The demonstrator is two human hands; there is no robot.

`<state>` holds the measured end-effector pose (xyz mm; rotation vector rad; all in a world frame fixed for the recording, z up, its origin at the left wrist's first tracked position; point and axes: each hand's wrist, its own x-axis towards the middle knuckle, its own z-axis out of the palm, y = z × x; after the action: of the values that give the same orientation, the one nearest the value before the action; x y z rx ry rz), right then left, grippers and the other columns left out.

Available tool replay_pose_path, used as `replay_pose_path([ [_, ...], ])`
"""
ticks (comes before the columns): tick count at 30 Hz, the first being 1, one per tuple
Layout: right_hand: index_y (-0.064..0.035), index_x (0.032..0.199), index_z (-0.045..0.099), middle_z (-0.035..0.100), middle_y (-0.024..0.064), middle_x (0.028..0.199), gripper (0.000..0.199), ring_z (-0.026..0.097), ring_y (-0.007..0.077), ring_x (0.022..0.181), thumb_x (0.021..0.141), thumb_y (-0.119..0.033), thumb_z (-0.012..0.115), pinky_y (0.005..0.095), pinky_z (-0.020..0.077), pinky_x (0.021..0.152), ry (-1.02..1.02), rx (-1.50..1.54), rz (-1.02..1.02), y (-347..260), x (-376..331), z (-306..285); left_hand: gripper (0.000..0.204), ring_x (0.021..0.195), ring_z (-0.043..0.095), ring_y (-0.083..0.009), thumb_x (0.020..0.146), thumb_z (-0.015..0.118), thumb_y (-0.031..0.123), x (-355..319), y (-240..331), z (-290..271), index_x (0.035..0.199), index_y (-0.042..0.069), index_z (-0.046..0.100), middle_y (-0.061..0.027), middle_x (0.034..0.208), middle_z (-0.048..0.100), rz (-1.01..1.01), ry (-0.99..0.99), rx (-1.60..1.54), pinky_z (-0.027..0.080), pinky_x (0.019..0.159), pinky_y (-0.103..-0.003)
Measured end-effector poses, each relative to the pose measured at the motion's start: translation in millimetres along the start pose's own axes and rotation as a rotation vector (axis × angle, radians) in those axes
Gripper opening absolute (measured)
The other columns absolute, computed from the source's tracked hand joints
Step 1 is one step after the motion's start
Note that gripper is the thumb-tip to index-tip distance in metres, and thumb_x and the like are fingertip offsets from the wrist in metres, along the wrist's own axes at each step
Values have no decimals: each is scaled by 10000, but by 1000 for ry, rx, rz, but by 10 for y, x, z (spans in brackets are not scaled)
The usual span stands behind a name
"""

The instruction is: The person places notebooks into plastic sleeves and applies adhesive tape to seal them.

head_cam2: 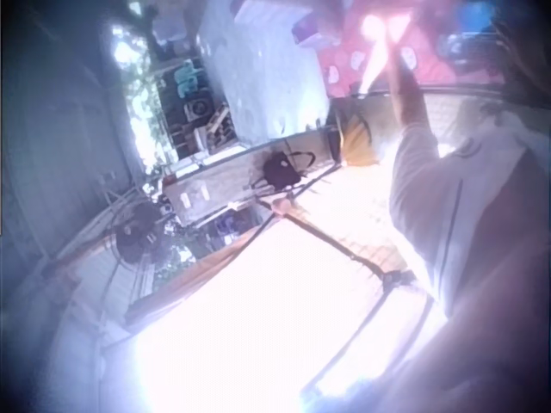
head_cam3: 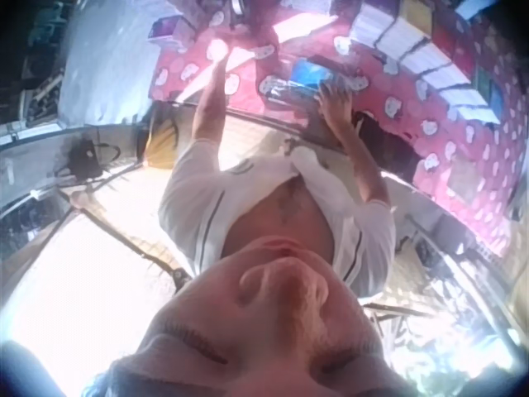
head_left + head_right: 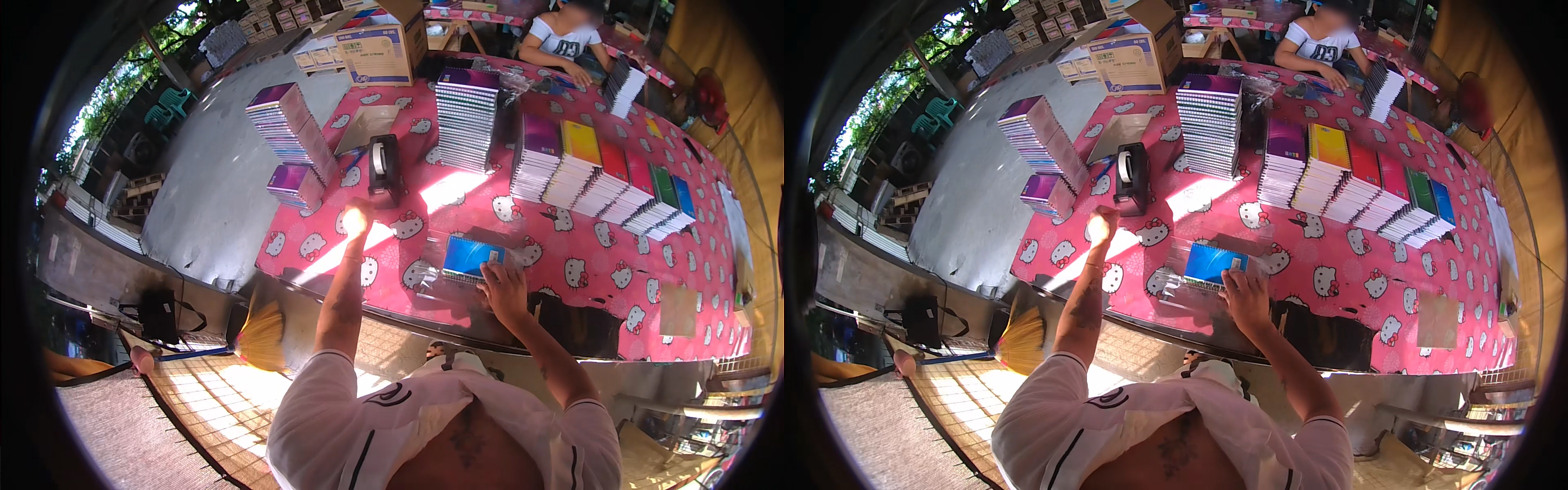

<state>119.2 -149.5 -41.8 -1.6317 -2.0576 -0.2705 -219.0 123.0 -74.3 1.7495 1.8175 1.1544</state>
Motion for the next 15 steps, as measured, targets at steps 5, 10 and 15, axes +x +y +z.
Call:
replay_pose_path([
  [5, -129, 1168, 670, 626, -10, 1086, 514, 636, 164, 999, 701, -296, 804, 374, 431, 910, 36, -68, 8, 129, -23, -42, 173, 748, 725, -190, 840, 710, 176, -275, 985, -43, 891, 16, 750, -126, 773, 740, 89, -344, 139, 557, 674, -336],
  [10, -144, 1100, 669, 625, -22, 1049, 457, 646, 161, 974, 691, -298, 804, 369, 426, 909, 65, -27, 13, 99, -52, -27, 297, 759, 728, -249, 853, 704, 281, -1423, 2055, 335, 902, -9, 740, -131, 819, 751, -10, -816, -184, 569, 750, -367],
  [15, -148, 1092, 666, 609, -12, 1036, 452, 635, 167, 976, 688, -287, 814, 383, 417, 910, 32, 35, 40, 102, -103, 36, 467, 908, 706, -353, 867, 683, 538, -1633, 2027, 596, 891, 74, 735, -157, 882, 736, 146, -790, 409, 536, 809, -483],
])
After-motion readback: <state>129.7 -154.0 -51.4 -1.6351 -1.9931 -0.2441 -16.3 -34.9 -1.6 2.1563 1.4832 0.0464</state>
